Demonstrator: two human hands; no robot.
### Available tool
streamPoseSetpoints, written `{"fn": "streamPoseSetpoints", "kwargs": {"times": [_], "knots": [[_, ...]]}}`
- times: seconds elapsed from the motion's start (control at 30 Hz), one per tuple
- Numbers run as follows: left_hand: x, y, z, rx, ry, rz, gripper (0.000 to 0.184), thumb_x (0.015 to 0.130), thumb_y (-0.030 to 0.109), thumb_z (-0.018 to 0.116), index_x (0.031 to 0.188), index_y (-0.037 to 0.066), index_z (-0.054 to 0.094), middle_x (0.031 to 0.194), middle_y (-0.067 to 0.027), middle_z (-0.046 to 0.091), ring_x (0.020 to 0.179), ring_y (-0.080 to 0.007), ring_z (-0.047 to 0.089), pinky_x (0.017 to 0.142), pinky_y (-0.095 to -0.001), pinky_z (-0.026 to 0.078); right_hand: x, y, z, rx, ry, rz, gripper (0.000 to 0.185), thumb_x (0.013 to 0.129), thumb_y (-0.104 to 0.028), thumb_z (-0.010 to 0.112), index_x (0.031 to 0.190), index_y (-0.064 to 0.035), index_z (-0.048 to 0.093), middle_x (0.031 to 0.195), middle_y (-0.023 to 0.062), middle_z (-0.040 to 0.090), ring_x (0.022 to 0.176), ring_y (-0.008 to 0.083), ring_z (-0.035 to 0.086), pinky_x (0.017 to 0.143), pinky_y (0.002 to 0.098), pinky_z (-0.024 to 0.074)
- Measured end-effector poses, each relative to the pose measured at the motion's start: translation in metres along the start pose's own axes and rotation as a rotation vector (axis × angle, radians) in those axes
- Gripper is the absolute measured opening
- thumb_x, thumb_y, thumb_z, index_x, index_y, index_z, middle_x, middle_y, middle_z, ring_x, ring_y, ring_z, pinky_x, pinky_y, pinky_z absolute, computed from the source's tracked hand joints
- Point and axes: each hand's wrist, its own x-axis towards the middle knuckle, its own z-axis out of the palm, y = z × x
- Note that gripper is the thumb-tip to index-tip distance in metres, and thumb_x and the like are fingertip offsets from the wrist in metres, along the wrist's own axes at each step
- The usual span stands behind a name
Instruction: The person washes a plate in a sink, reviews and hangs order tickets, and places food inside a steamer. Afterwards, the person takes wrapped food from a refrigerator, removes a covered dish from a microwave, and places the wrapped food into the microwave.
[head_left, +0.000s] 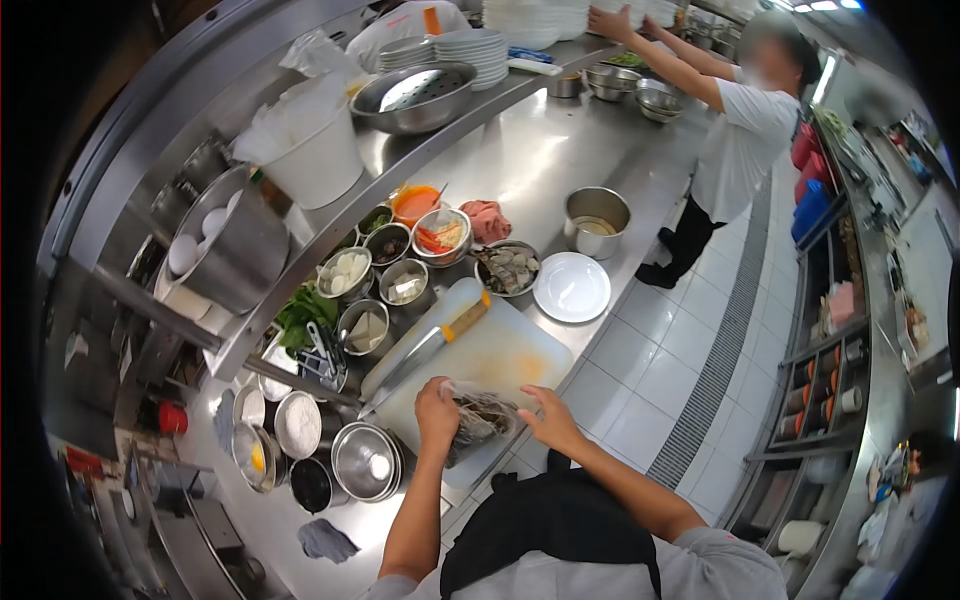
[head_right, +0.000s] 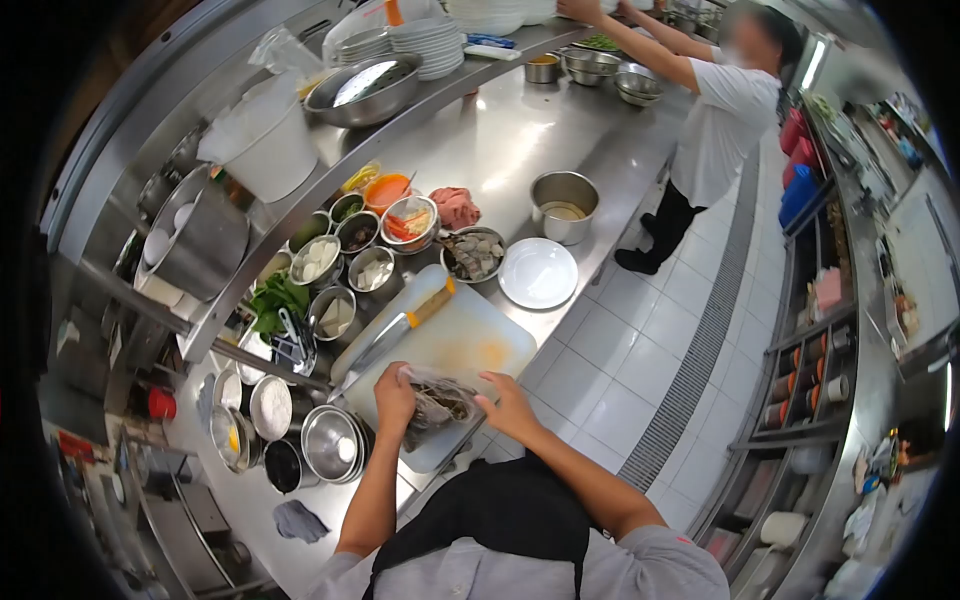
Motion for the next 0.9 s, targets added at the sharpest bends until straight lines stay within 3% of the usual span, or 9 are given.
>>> {"fn": "streamPoseSetpoints", "kwargs": {"times": [0.03,0.33,0.43,0.5,0.57,0.63,0.7,0.83,0.9], "knots": [[0.0,-0.01,0.004,-0.09,0.077,0.019,0.014,0.093,0.01,0.053,0.101,0.003,0.063,0.09,-0.0183,0.066,0.083,-0.032,0.063,0.077,-0.0382,0.049,-0.011,0.007,-0.002,0.033,-0.019,0.197,0.05,0.088,-0.023,0.069,0.133,-0.0086,0.051,0.127,0.0157,0.056,0.108,0.0281,0.06,0.092,0.0372,0.048],[-0.013,0.03,-0.021,-0.26,0.041,-0.027,0.01,0.097,0.004,0.046,0.1,0.0,0.055,0.087,-0.0144,0.058,0.081,-0.0228,0.055,0.077,-0.0317,0.044,-0.03,0.022,0.003,0.278,-0.044,0.47,0.057,0.089,-0.028,0.068,0.137,-0.005,0.046,0.122,0.0141,0.054,0.087,0.0171,0.061,0.074,0.0334,0.0518],[-0.011,0.031,-0.021,-0.375,0.123,-0.052,0.009,0.096,0.002,0.045,0.1,0.001,0.053,0.09,-0.0129,0.055,0.084,-0.021,0.053,0.077,-0.031,0.043,-0.003,0.042,-0.026,0.009,0.107,0.223,0.055,0.09,-0.024,0.066,0.137,-0.0043,0.045,0.124,0.0159,0.051,0.082,0.019,0.06,0.072,0.0332,0.0515],[-0.011,0.028,-0.021,-0.42,0.198,-0.028,0.009,0.096,0.003,0.044,0.1,0.001,0.053,0.089,-0.011,0.054,0.083,-0.0183,0.05,0.077,-0.0292,0.042,0.027,0.023,-0.065,0.021,0.147,0.208,0.051,0.087,-0.022,0.067,0.133,-0.0059,0.049,0.125,0.0211,0.05,0.099,0.0323,0.059,0.085,0.0396,0.0501],[-0.011,0.03,-0.024,-0.461,0.251,-0.024,0.011,0.098,0.004,0.043,0.1,0.0,0.053,0.089,-0.0074,0.054,0.083,-0.0168,0.05,0.078,-0.0279,0.042,0.071,0.033,-0.096,-0.045,0.21,0.062,0.052,0.086,-0.019,0.068,0.133,-0.0075,0.047,0.133,0.0218,0.044,0.103,0.0369,0.059,0.087,0.0431,0.0505],[-0.012,0.049,-0.03,-0.579,0.281,-0.057,0.012,0.099,0.006,0.042,0.099,0.0,0.053,0.089,-0.004,0.051,0.084,-0.0142,0.048,0.078,-0.0256,0.041,0.123,0.049,-0.124,-0.305,0.34,-0.117,0.051,0.085,-0.013,0.067,0.131,-0.0073,0.047,0.133,0.0202,0.042,0.093,0.0316,0.06,0.081,0.0356,0.0524],[-0.01,0.06,-0.032,-0.707,0.287,-0.053,0.012,0.099,0.004,0.04,0.101,0.003,0.051,0.091,-0.0006,0.048,0.083,-0.0103,0.045,0.077,-0.0232,0.038,0.175,0.051,-0.156,-0.419,0.325,-0.081,0.055,0.085,-0.012,0.067,0.134,-0.0098,0.044,0.144,0.0209,0.034,0.106,0.0429,0.058,0.091,0.0466,0.0501],[-0.011,0.096,-0.029,-0.82,0.307,-0.127,0.017,0.097,0.001,0.038,0.103,0.004,0.054,0.095,-0.0006,0.052,0.083,-0.0098,0.049,0.076,-0.0233,0.04,0.257,0.078,-0.215,-0.529,0.242,0.046,0.047,0.084,-0.009,0.066,0.129,-0.012,0.052,0.15,0.017,0.03,0.105,0.0418,0.06,0.087,0.0473,0.0505],[-0.006,0.13,-0.014,-1.022,0.367,-0.095,0.016,0.098,0.003,0.04,0.105,0.005,0.054,0.097,-0.0026,0.057,0.086,-0.0115,0.055,0.08,-0.0264,0.045,0.282,0.127,-0.234,-0.564,0.129,0.081,0.026,0.082,-0.008,0.065,0.108,-0.0099,0.064,0.135,0.0151,0.048,0.099,0.0386,0.062,0.083,0.0455,0.0512]]}}
